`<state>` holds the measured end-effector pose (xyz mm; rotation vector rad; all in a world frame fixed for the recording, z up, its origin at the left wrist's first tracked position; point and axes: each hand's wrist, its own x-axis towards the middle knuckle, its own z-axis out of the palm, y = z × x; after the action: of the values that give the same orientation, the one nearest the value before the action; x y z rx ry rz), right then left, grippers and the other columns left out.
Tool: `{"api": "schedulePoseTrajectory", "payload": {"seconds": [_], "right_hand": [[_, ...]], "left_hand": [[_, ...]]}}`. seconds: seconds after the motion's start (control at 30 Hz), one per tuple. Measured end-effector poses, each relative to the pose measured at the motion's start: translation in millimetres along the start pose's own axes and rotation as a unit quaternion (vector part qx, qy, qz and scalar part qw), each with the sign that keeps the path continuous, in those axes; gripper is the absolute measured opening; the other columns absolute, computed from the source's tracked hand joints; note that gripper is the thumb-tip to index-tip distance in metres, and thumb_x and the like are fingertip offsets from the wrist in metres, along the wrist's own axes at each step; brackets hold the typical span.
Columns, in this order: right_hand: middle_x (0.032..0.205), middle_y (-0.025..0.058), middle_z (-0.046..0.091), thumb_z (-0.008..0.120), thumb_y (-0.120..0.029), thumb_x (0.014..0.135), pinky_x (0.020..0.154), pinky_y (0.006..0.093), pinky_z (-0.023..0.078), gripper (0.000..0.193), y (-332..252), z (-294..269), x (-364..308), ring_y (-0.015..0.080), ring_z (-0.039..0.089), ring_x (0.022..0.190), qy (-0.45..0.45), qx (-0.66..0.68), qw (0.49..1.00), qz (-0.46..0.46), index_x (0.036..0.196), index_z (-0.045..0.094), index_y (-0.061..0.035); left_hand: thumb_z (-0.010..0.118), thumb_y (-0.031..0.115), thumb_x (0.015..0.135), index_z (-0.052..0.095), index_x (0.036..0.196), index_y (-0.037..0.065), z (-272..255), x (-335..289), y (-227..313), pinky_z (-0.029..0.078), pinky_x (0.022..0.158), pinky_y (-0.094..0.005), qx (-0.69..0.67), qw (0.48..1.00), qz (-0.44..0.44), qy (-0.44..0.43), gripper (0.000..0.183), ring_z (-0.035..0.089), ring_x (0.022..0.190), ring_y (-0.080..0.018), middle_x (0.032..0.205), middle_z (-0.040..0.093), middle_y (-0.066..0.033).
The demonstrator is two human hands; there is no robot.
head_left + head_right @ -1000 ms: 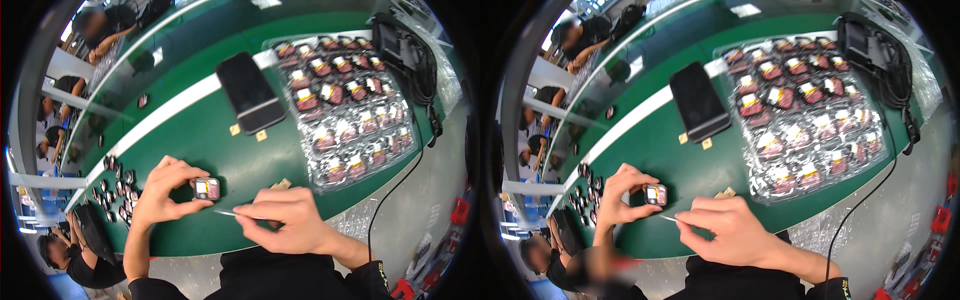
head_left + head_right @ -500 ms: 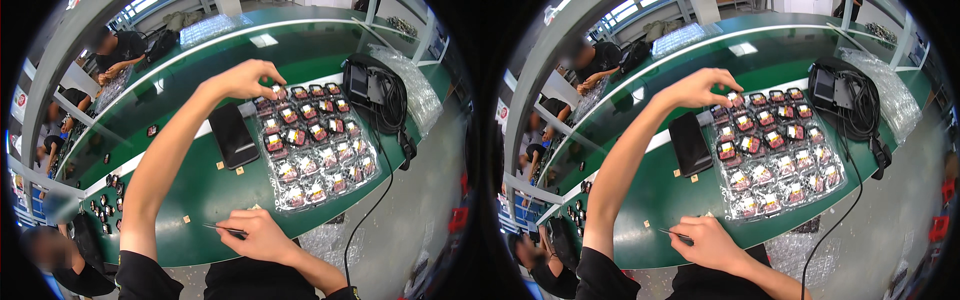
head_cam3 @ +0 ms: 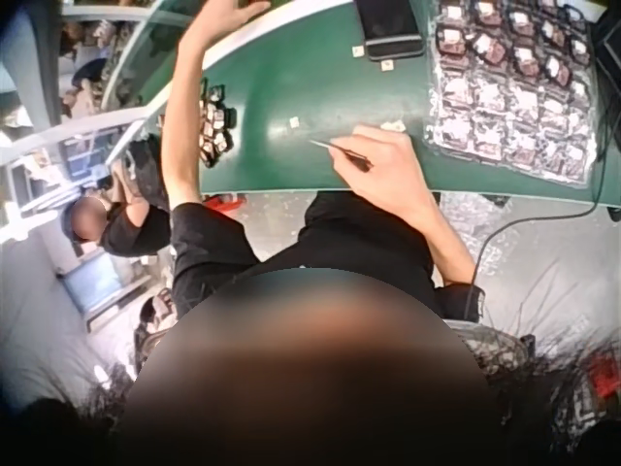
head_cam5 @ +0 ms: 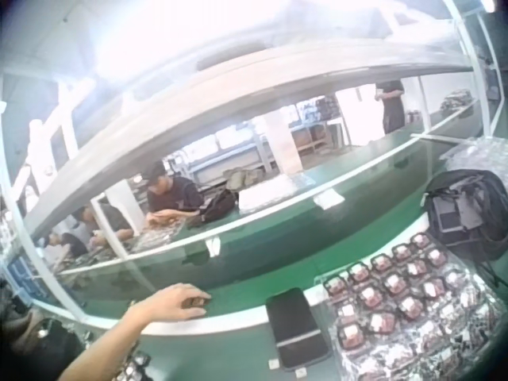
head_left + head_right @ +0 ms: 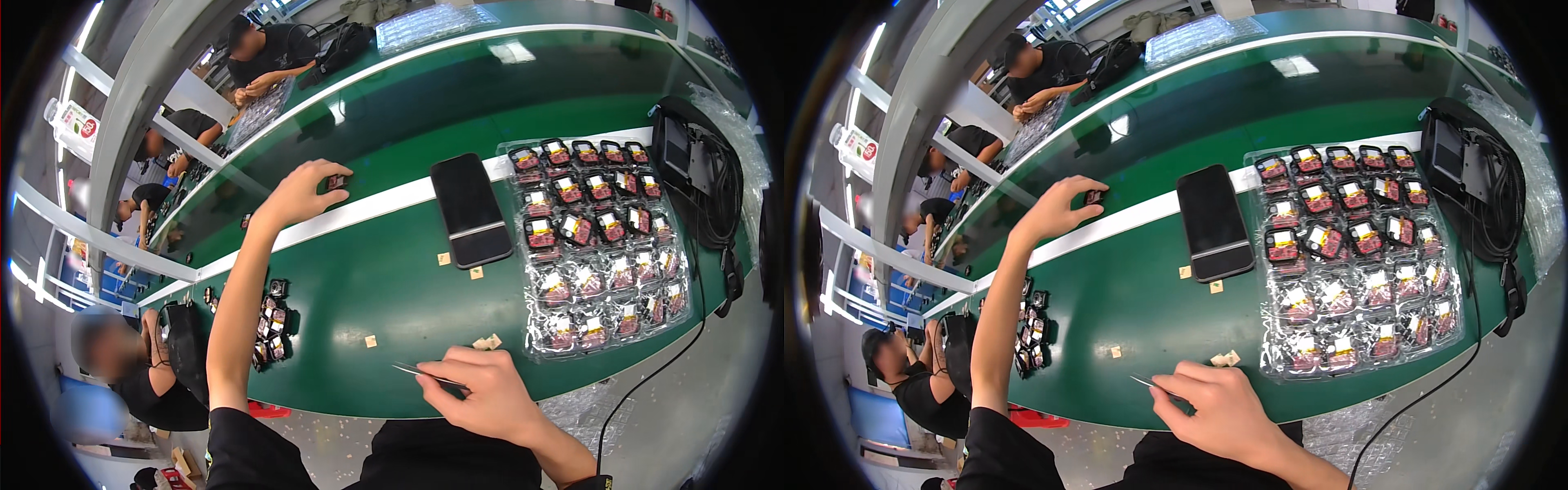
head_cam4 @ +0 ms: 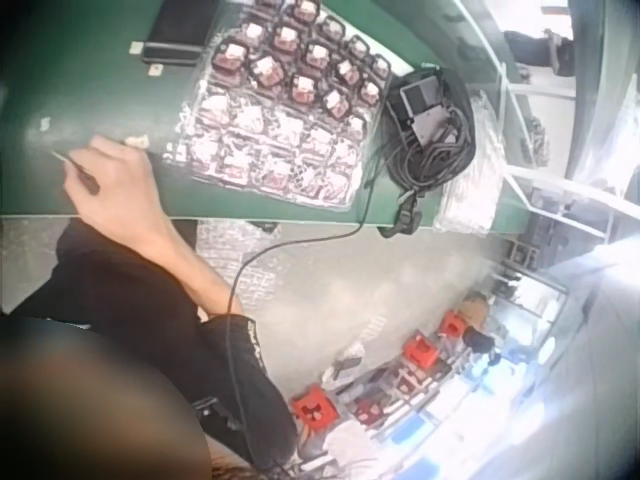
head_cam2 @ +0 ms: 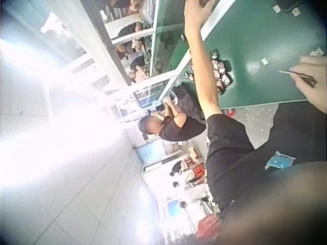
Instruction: Assembling internal components of smartwatches using tweezers at a factory workstation.
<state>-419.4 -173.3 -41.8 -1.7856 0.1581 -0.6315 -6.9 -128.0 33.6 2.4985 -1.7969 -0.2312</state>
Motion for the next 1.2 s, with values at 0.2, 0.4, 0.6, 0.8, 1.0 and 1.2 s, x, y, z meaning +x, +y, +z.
{"api": "schedulePoseTrajectory", "payload": {"seconds": [0.2,0.4,0.6,0.8,1.0,1.2], "right_hand": [[0.068,0.0016,0.066,0.086,-0.001,0.086,0.046,0.0278,0.034,0.016,-5,6,4,0.0085,0.049,0.048,0.016,-0.012,1.0,0.01,0.102,0.085,-0.0012],[0.068,0.0015,0.066,0.086,-0.001,0.085,0.047,0.0277,0.035,0.015,-6,-2,8,0.0089,0.049,0.048,0.038,-0.019,0.999,0.031,0.101,0.085,-0.0013],[0.069,0.0021,0.069,0.087,0.0,0.085,0.044,0.0256,0.035,0.016,-8,0,11,0.0071,0.051,0.049,0.046,-0.036,0.997,0.049,0.1,0.086,-0.0009],[0.068,0.0023,0.069,0.087,0.001,0.084,0.045,0.0251,0.034,0.016,-5,3,12,0.0064,0.05,0.048,0.04,-0.056,0.996,0.05,0.1,0.086,-0.0006],[0.068,0.0036,0.069,0.087,0.004,0.083,0.046,0.024,0.033,0.018,-3,3,13,0.0053,0.048,0.048,0.052,-0.072,0.995,0.037,0.101,0.086,0.0019],[0.069,0.0026,0.067,0.084,0.008,0.081,0.045,0.0233,0.032,0.018,-1,6,15,0.0048,0.048,0.047,0.073,-0.099,0.991,0.043,0.098,0.085,0.0013]], "left_hand": [[0.07,0.003,0.102,0.072,0.136,0.003,24,-17,-17,0.056,0.097,-0.0406,-0.099,0.989,0.043,0.102,0.034,0.07,0.108,-0.0296,0.12,0.068,-0.0149],[0.08,0.009,0.095,0.077,0.133,0.014,40,-83,90,0.057,0.094,-0.042,-0.11,0.977,0.175,0.06,0.039,0.07,0.103,-0.0316,0.118,0.068,-0.0121],[0.092,0.038,0.084,0.075,0.125,0.01,51,-124,112,0.054,0.079,-0.0395,0.01,0.977,0.177,0.12,0.052,0.066,0.09,-0.029,0.107,0.065,-0.0076],[0.1,0.029,0.071,0.077,0.126,0.008,68,-138,86,0.05,0.09,-0.0393,-0.124,0.974,0.165,0.099,0.063,0.067,0.102,-0.0292,0.113,0.069,-0.0083],[0.102,0.023,0.068,0.076,0.124,0.008,71,-139,92,0.048,0.083,-0.0356,-0.212,0.959,0.166,0.084,0.063,0.064,0.092,-0.0239,0.115,0.071,-0.0067],[0.102,0.035,0.066,0.082,0.117,0.005,84,-149,115,0.048,0.08,-0.0357,-0.258,0.944,0.196,0.064,0.062,0.07,0.085,-0.021,0.099,0.078,-0.0042]]}}
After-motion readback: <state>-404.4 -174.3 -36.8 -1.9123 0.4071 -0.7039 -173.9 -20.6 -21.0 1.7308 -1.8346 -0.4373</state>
